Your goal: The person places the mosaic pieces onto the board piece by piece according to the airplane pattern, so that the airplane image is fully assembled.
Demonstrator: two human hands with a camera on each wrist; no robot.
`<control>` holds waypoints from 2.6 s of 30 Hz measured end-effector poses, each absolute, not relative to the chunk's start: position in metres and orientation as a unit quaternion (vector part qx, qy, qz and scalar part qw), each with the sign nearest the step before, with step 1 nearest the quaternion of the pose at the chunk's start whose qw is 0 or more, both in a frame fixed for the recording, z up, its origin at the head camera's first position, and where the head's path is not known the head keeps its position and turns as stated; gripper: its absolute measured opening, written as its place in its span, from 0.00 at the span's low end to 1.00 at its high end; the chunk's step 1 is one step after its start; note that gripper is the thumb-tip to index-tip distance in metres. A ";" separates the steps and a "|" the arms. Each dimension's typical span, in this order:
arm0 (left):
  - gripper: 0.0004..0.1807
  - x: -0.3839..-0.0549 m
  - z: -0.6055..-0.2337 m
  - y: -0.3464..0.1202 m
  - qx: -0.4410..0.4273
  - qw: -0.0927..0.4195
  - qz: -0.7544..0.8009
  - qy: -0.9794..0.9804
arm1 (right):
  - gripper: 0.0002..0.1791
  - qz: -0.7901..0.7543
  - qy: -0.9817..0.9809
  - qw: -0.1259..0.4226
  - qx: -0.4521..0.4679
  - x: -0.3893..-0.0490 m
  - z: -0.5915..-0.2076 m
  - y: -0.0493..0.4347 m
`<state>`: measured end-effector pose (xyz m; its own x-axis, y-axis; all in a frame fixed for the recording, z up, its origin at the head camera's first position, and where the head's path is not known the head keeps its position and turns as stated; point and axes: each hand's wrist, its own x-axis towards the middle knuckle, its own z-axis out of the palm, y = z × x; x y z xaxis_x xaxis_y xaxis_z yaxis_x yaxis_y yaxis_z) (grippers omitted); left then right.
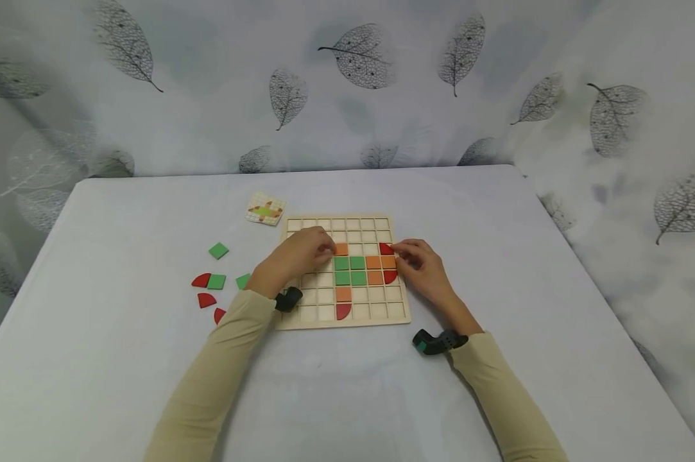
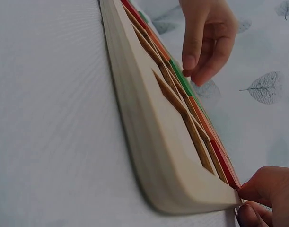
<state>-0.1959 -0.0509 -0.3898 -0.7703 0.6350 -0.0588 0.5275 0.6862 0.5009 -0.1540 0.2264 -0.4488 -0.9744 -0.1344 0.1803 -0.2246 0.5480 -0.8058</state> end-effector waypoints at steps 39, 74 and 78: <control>0.13 -0.171 -0.388 -0.154 0.172 0.079 0.260 0.947 | 0.15 0.459 -0.879 0.057 0.114 -0.154 -0.451 0.228; 0.24 -0.135 -0.384 -0.234 0.071 0.126 0.245 0.959 | 0.15 0.467 -0.875 0.058 0.114 -0.152 -0.449 0.227; 0.22 -0.136 -0.385 -0.237 0.084 0.138 0.263 0.951 | 0.15 0.466 -0.875 0.058 0.115 -0.152 -0.449 0.227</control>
<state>-0.1356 -0.2373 -0.3849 -0.9479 0.2322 -0.2179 0.0876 0.8480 0.5227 -0.1522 0.2267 -0.4486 -0.9669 -0.1472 0.2084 -0.2550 0.5386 -0.8031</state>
